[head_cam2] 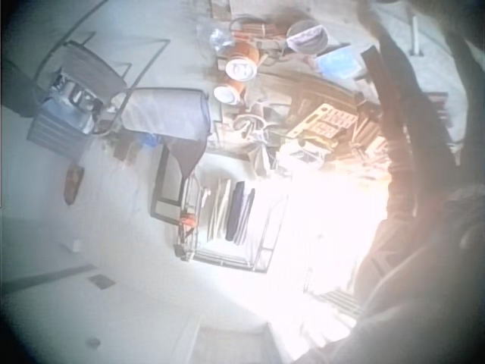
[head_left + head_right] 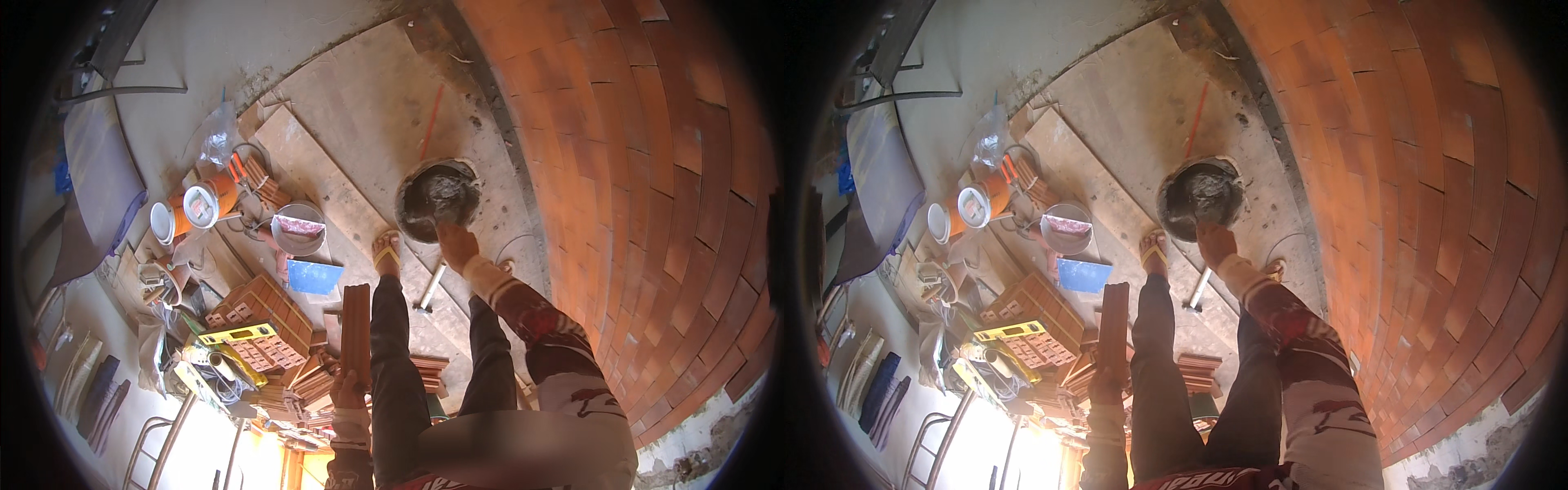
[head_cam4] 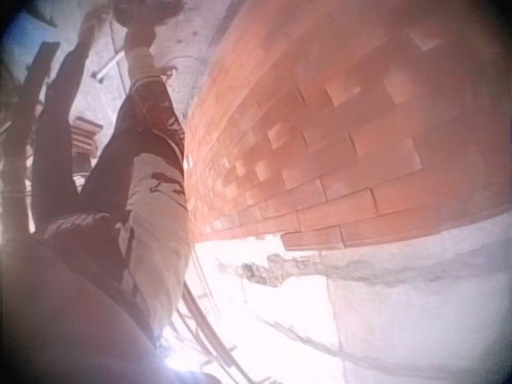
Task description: The person applies mortar to rectangular terracotta tiles using a trowel and places them onto a curved wall section. They repeatedly pick up tiles, spread mortar, and press the tiles into position along the wall.
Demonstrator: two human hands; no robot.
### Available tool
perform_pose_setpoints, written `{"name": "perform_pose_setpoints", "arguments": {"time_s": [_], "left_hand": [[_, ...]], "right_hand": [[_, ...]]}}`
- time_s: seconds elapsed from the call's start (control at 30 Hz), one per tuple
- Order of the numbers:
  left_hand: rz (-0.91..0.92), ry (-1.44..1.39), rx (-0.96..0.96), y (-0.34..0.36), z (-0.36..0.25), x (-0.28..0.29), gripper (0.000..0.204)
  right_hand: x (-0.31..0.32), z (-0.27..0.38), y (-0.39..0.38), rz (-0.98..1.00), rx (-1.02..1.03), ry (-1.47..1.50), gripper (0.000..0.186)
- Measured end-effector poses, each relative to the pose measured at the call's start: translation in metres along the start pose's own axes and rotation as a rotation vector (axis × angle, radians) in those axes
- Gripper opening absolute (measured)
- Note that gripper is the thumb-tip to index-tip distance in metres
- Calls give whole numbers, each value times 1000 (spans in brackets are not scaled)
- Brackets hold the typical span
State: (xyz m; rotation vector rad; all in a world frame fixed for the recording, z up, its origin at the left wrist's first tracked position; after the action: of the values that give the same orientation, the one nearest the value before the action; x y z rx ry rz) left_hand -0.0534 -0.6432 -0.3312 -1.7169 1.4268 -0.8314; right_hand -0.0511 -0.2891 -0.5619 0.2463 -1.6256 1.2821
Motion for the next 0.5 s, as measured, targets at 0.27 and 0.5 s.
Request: {"name": "perform_pose_setpoints", "arguments": {"time_s": [0.27,0.5], "left_hand": [[17,-37,39,-5,25,-24,40],[54,0,96,-4,45,-17,39]], "right_hand": [[56,25,32,-156,47,-42,19],[-51,-11,-11,-133,49,202,20]]}}
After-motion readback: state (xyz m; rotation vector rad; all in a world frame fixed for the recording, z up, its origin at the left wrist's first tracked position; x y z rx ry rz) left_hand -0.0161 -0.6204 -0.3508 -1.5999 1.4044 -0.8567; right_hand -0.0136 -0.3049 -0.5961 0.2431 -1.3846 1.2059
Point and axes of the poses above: each hand's wrist, its own y-axis towards the middle knuckle, its own x-axis out of the back of the hand, z = x × y, the point moved 2 cm from there along y, towards the middle knuckle, and after that the axes turned 12 degrees about -x, right-handed, at the moved point
